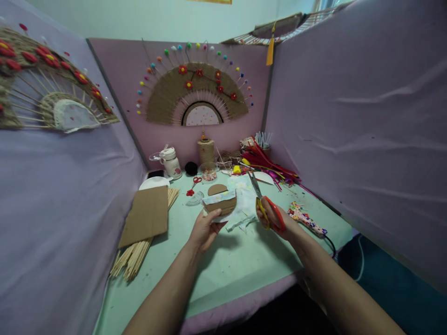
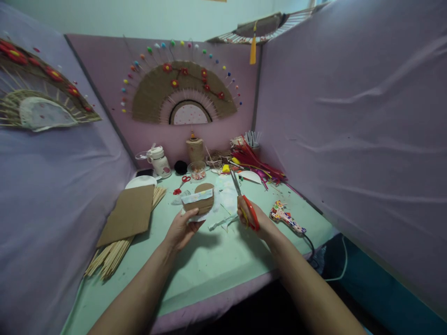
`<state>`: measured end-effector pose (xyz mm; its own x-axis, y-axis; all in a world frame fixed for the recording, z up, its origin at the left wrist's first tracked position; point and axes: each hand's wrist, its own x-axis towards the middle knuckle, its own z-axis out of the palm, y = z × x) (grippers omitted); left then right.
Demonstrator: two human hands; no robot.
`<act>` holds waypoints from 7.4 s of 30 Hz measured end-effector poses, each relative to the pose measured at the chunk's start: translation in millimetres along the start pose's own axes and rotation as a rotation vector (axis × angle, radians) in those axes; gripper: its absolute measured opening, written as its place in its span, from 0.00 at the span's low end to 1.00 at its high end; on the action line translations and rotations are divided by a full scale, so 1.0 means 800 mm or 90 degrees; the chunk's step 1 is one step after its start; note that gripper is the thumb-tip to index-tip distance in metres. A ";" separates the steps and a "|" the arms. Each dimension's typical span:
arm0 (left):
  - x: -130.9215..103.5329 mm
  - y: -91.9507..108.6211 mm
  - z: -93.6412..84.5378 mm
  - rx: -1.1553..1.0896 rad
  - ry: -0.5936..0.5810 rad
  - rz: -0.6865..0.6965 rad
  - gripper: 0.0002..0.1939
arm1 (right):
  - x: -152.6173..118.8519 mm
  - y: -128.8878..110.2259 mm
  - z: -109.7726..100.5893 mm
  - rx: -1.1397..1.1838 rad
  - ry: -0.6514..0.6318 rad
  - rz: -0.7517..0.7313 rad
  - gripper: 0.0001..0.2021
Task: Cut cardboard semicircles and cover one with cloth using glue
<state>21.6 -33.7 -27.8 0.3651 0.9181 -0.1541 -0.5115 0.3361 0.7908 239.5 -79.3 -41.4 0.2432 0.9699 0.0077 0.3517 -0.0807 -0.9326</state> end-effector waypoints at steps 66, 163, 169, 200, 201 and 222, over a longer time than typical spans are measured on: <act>0.015 0.001 -0.005 -0.064 0.121 -0.064 0.10 | -0.016 -0.009 0.085 0.057 0.004 0.017 0.17; 0.029 -0.001 -0.066 0.880 0.146 0.126 0.11 | -0.081 0.020 0.020 0.522 -0.484 0.153 0.21; 0.035 0.008 -0.072 0.835 0.123 0.096 0.13 | -0.066 -0.018 0.050 0.441 -0.251 0.203 0.21; 0.015 0.000 -0.020 0.486 -0.028 0.089 0.14 | -0.039 -0.023 0.077 0.009 0.138 -0.153 0.19; 0.013 -0.001 -0.016 0.479 -0.025 0.098 0.14 | -0.038 -0.024 0.079 -0.007 0.140 -0.171 0.18; 0.012 -0.016 -0.011 0.213 -0.031 -0.023 0.24 | -0.027 -0.030 0.091 -0.037 0.114 -0.144 0.11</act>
<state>25.0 -27.2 -44.9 0.4199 0.8927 -0.1636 -0.2164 0.2735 0.9372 159.7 -81.6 -45.9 0.3075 0.9091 0.2810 0.4647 0.1143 -0.8781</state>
